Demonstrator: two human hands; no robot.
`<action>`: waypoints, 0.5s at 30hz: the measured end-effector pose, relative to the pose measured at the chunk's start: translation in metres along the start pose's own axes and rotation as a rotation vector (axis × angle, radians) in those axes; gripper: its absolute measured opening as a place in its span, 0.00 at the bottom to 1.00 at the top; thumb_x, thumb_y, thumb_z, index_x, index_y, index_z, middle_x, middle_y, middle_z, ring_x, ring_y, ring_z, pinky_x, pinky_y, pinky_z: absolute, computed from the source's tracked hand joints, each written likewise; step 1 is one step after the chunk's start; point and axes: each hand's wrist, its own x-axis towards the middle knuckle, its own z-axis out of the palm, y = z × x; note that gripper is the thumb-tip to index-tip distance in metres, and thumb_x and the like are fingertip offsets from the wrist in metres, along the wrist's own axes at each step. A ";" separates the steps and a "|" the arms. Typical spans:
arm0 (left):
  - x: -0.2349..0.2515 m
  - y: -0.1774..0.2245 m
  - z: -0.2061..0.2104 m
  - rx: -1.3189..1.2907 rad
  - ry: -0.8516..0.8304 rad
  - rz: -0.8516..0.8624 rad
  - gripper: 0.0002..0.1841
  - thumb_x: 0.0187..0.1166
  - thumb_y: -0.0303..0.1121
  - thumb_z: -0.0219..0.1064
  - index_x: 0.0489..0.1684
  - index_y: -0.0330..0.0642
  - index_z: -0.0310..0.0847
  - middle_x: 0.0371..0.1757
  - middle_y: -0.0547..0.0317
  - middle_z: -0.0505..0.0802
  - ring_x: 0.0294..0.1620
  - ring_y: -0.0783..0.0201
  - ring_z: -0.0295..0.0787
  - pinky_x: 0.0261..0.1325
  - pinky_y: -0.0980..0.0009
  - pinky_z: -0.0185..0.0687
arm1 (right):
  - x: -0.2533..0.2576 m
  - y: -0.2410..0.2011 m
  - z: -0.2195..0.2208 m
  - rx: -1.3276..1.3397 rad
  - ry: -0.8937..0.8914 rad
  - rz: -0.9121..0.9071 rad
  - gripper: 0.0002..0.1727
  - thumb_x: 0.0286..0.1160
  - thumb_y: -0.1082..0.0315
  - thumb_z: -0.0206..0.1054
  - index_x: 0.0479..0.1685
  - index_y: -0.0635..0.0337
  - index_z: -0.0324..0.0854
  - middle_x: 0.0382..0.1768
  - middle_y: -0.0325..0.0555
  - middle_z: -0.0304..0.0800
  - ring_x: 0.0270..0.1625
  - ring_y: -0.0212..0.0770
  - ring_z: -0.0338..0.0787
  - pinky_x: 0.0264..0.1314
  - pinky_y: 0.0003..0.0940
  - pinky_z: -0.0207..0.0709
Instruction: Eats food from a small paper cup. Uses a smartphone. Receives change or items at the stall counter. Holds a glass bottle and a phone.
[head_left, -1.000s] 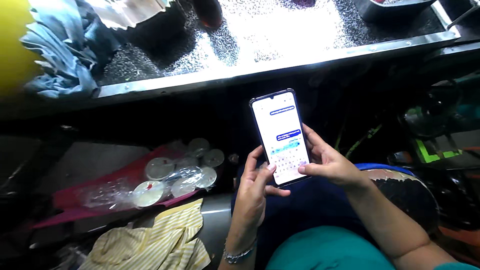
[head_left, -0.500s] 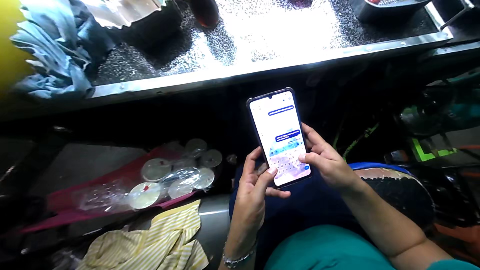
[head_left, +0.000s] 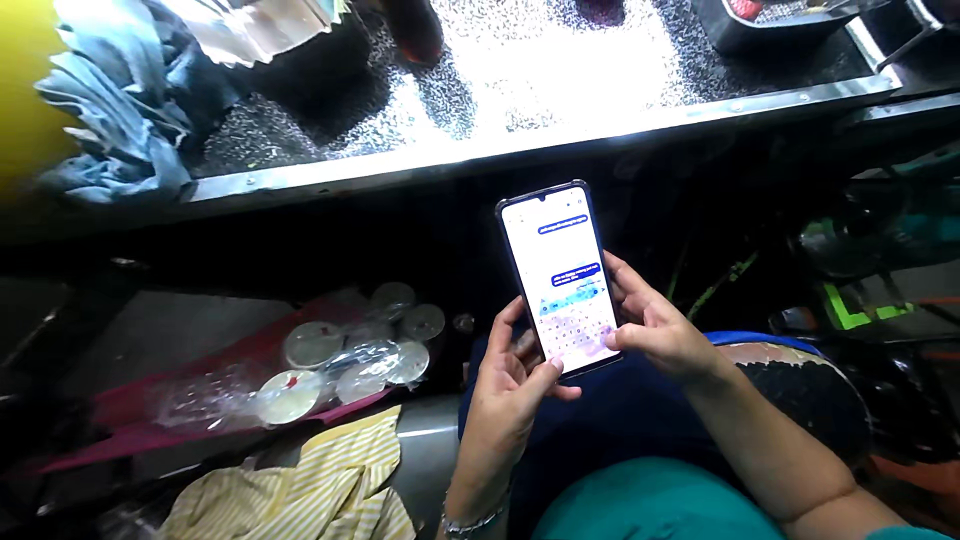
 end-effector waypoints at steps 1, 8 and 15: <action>0.001 0.000 0.000 0.003 -0.005 0.005 0.37 0.68 0.10 0.57 0.82 0.41 0.55 0.59 0.52 0.92 0.47 0.62 0.97 0.34 0.70 0.96 | 0.000 0.000 -0.001 -0.006 -0.003 0.003 0.51 0.60 0.81 0.59 0.94 0.53 0.44 0.68 0.41 0.85 0.61 0.30 0.91 0.63 0.27 0.86; 0.001 0.001 0.001 0.017 0.004 -0.001 0.38 0.66 0.13 0.60 0.81 0.41 0.54 0.59 0.52 0.93 0.48 0.62 0.97 0.33 0.69 0.96 | 0.001 0.002 0.000 -0.003 0.012 -0.009 0.49 0.65 0.82 0.59 0.94 0.54 0.45 0.70 0.43 0.85 0.63 0.31 0.90 0.67 0.29 0.85; 0.003 0.000 0.001 0.005 0.007 -0.021 0.37 0.67 0.13 0.59 0.82 0.41 0.54 0.58 0.52 0.93 0.47 0.61 0.98 0.32 0.68 0.96 | 0.004 0.004 0.002 0.029 0.098 -0.014 0.32 0.80 0.68 0.50 0.87 0.53 0.57 0.61 0.41 0.89 0.58 0.31 0.91 0.64 0.29 0.85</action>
